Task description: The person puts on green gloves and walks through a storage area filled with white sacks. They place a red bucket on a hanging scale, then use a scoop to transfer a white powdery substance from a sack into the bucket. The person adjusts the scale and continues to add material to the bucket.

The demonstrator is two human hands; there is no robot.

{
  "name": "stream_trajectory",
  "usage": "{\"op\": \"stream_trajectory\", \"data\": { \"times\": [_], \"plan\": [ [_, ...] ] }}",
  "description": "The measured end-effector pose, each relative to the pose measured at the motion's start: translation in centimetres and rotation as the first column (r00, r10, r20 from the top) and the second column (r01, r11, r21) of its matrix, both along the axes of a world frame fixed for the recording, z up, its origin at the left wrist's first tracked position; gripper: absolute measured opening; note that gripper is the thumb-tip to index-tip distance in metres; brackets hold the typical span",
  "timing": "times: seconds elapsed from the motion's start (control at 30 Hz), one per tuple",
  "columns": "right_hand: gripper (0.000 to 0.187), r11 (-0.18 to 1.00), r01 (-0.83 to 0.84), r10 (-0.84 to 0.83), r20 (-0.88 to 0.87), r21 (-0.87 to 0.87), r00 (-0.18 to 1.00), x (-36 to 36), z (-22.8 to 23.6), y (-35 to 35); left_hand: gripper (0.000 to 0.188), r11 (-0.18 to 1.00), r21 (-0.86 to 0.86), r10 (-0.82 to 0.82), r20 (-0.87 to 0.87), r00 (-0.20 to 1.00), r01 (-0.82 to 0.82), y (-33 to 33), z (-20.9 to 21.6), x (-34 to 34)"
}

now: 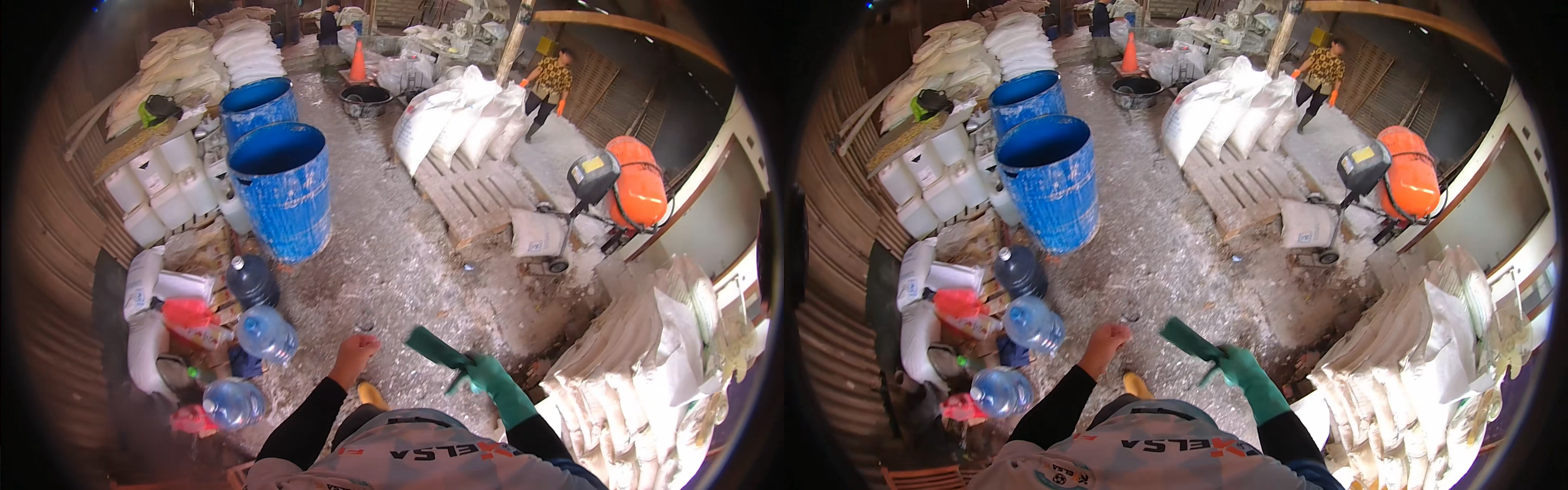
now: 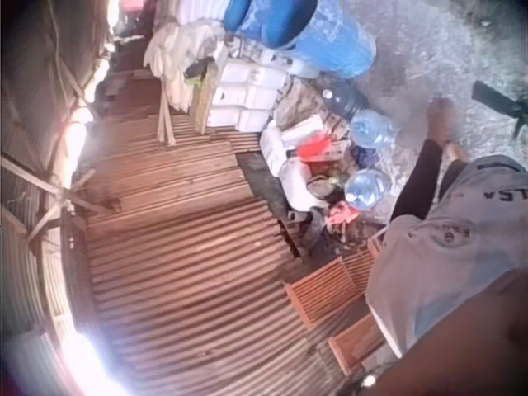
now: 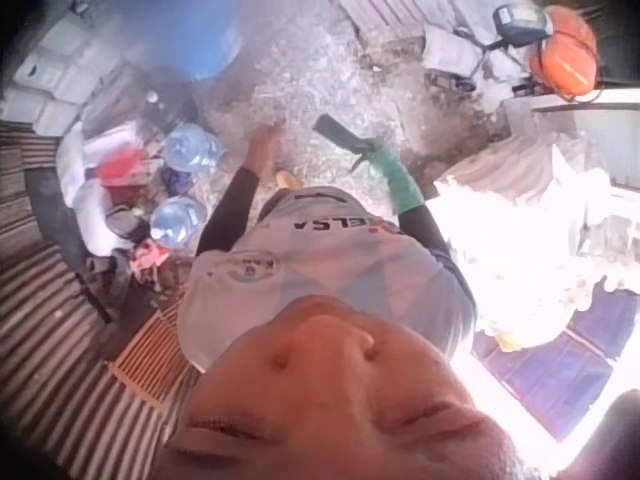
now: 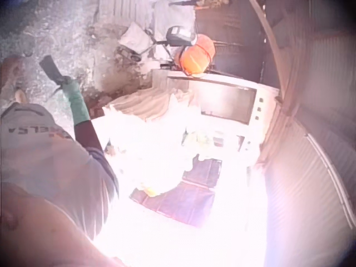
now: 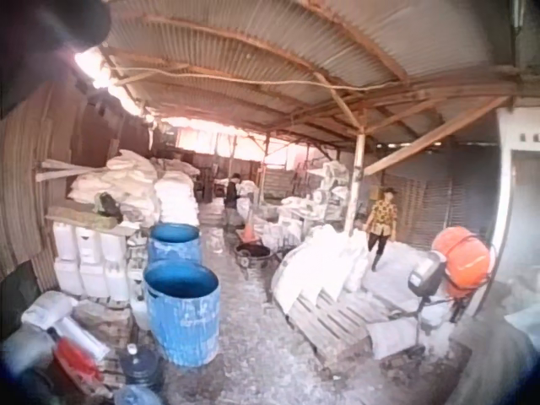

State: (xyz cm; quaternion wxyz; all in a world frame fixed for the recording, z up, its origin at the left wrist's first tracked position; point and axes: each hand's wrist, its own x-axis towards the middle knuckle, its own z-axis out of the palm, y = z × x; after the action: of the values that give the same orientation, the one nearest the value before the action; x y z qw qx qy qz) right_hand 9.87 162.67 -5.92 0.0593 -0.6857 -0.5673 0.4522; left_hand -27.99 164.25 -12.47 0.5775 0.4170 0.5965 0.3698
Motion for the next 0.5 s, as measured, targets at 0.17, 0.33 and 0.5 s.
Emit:
{"op": "stream_trajectory", "data": {
  "times": [0.17,0.33,0.5],
  "plan": [
    [0.032,0.908,0.41,-0.41,0.019,-0.083,0.912,9.4,-7.0,-4.3,0.024,0.981,0.131,-0.148,0.048,0.988,0.141,6.7,-1.1,-5.5],
    [0.032,0.835,0.508,-0.46,0.24,-0.21,0.855,11.2,-12.3,-10.2,0.031,0.924,0.345,-0.204,0.086,0.975,0.163,10.2,8.8,-10.4],
    [0.033,0.82,0.472,-0.431,0.193,-0.325,0.881,11.6,-17.0,-8.7,0.039,0.685,0.724,-0.329,0.206,0.921,0.083,12.2,24.6,-12.9]
  ]
}}
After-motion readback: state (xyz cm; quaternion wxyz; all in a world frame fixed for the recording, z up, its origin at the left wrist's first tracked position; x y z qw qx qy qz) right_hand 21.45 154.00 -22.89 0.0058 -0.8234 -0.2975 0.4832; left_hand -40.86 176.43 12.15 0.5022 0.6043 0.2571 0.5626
